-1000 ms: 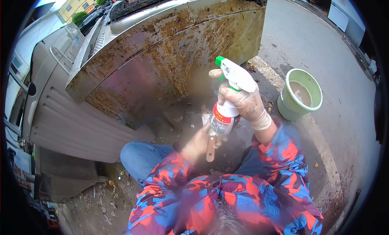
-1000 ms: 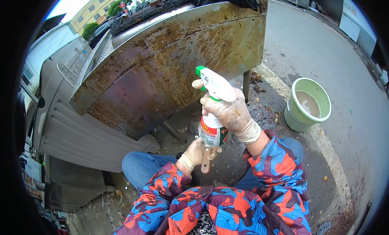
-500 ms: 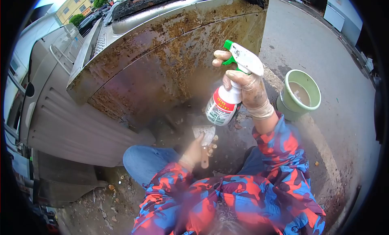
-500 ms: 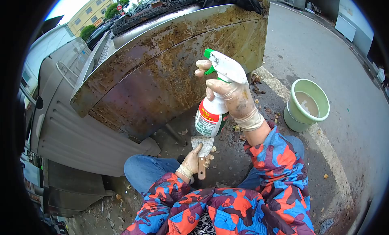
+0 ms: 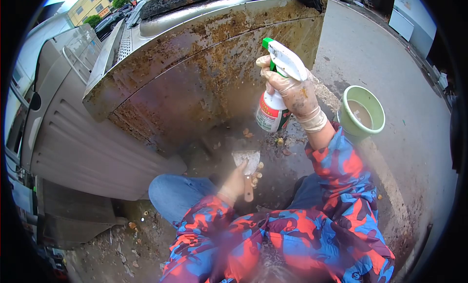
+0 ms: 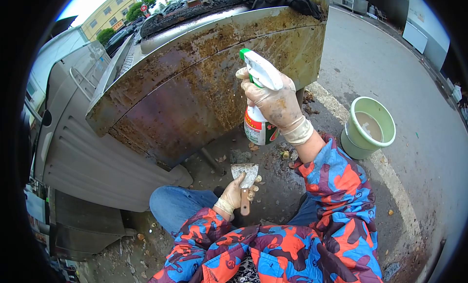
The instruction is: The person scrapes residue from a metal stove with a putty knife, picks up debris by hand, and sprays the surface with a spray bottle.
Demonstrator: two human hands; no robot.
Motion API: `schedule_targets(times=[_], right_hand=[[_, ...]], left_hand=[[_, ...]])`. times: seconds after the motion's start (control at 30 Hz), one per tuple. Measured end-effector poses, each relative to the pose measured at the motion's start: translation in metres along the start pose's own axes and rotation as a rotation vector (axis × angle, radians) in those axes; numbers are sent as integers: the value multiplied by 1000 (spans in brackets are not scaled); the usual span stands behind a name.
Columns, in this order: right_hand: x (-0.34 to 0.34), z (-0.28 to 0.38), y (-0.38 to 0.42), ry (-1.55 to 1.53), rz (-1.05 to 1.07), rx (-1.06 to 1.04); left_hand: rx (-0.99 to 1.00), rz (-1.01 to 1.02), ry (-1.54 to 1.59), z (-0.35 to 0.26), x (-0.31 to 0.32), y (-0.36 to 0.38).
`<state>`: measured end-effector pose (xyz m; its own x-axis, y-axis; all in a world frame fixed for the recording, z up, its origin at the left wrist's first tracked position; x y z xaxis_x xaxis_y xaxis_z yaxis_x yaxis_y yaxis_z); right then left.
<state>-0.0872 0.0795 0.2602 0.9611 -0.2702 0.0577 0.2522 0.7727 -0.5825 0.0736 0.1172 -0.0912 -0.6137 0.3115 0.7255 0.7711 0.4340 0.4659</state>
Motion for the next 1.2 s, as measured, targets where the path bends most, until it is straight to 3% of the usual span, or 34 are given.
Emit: schedule_targets(times=[0.03, 0.2, 0.3, 0.53, 0.73, 1.2], right_hand=[[3, 0, -3, -122, 23, 14], [8, 8, -22, -139, 102, 16], [2, 6, -39, 178, 103, -56], [-9, 4, -41, 71, 51, -17], [-14, 3, -45, 211, 85, -41], [-31, 6, -48, 197, 35, -93]], left_hand=[[1, 1, 1, 0, 1, 0], [19, -5, -44, 0, -3, -3], [12, 23, -26, -1, -3, -3], [15, 51, -15, -3, -4, -2], [27, 40, -44, -3, -4, -3], [-2, 31, -56, 2, -10, -7]])
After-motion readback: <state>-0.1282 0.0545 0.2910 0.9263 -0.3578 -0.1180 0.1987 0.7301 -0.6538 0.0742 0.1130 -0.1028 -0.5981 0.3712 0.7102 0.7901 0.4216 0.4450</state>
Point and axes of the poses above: each hand's wrist, its own y-axis away from the middle knuckle, its own x-axis out of the palm, z = x × y, the point moved 8 cm from there along -y, towards the middle knuckle, and after that the axes turned 3 degrees about -y, right-handed, at the moved point
